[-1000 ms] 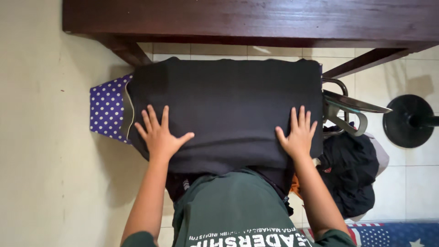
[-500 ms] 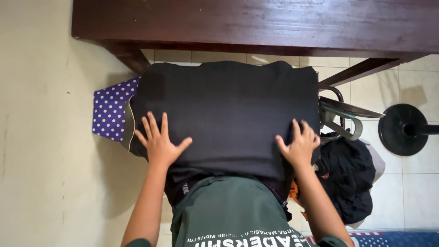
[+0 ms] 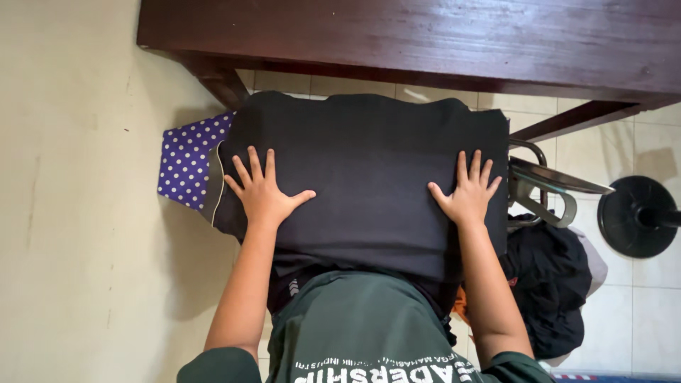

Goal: The person irons a dark garment laid on a small ironing board using a handheld electric iron. They repeatedly smooth the fabric with the iron, occasionally repositioning the garment with their left hand to cover different areas.

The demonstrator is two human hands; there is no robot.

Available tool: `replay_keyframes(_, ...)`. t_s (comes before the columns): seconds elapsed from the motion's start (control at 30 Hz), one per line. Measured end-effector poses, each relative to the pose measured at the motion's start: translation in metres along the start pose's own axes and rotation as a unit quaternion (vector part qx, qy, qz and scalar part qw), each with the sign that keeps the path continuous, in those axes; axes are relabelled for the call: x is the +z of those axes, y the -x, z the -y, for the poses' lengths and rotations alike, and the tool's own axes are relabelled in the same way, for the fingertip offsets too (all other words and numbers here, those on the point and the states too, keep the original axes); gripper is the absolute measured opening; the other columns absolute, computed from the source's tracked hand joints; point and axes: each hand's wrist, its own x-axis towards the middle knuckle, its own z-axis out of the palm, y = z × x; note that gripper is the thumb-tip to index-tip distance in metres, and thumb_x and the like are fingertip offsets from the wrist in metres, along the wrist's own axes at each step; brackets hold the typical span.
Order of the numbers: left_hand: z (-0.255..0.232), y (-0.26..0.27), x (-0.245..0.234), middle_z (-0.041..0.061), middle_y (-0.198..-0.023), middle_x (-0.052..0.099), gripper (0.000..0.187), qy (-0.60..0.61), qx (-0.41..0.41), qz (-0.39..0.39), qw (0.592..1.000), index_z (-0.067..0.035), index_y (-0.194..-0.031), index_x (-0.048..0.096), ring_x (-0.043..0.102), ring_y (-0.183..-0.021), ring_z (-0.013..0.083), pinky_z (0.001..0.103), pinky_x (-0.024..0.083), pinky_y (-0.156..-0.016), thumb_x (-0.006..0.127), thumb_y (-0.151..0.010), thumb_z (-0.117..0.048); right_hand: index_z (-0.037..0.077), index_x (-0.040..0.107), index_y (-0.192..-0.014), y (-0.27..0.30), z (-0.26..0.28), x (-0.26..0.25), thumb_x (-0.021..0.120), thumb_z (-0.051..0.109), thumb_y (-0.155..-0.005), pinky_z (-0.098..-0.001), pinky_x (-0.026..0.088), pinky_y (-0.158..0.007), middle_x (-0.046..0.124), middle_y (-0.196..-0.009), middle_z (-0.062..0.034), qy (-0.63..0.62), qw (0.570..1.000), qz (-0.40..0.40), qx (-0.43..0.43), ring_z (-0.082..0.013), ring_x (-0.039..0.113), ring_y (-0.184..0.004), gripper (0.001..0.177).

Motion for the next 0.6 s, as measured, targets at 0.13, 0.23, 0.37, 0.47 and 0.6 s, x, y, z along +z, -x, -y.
replay_keyframes(0.13,0.0,0.009,-0.003,0.018,-0.17,0.013,0.14,-0.016,0.001,0.03,0.999,-0.018,-0.161,0.032,0.003,-0.155,0.0476,0.074,0.003,-0.117,0.077,-0.048,-0.087,0.015,0.033,-0.165,0.012,-0.002,-0.002,0.068,0.074,-0.075,-0.0773,0.008,-0.116,0.02,-0.172,-0.019,0.009,1.0,0.007,-0.001,-0.0493,0.016,-0.156,0.113)
replay_keyframes(0.23,0.002,0.017,-0.007,0.017,-0.17,0.009,0.143,-0.03,-0.004,0.063,0.998,-0.02,-0.162,0.028,0.001,-0.155,0.0468,0.072,0.002,-0.117,0.078,-0.046,-0.087,0.015,0.033,-0.165,0.017,-0.003,-0.004,0.069,0.075,-0.073,-0.0777,0.007,-0.116,0.019,-0.173,-0.0187,0.003,1.0,0.012,0.0,-0.049,0.015,-0.156,0.115)
replay_keyframes(0.37,0.006,0.034,-0.012,0.016,-0.171,0.006,0.147,-0.04,-0.011,0.094,0.995,-0.02,-0.163,0.023,-0.001,-0.155,0.0458,0.071,0.0,-0.118,0.08,-0.044,-0.084,0.015,0.033,-0.164,0.039,-0.006,-0.008,0.069,0.076,-0.07,-0.0783,0.006,-0.115,0.019,-0.172,-0.0187,0.005,1.0,0.02,-0.001,-0.0492,0.014,-0.156,0.118)
replay_keyframes(0.47,0.009,0.054,-0.015,0.016,-0.171,0.006,0.147,-0.031,-0.01,0.087,0.996,-0.02,-0.163,0.021,-0.001,-0.155,0.0462,0.071,0.0,-0.118,0.08,-0.044,-0.084,0.015,0.033,-0.163,0.058,-0.006,-0.014,0.07,0.075,-0.069,-0.0786,0.008,-0.115,0.019,-0.172,-0.0199,-0.003,1.0,0.028,0.0,-0.0508,0.014,-0.155,0.119)
replay_keyframes(0.6,0.011,0.078,-0.018,0.016,-0.17,0.007,0.146,-0.043,-0.026,0.098,0.994,-0.021,-0.162,0.022,0.0,-0.155,0.0452,0.071,0.0,-0.118,0.079,-0.043,-0.085,0.013,0.033,-0.163,0.09,-0.003,-0.025,0.07,0.075,-0.067,-0.0797,0.009,-0.112,0.02,-0.171,-0.0207,-0.01,0.999,0.037,0.011,-0.0529,0.015,-0.154,0.119)
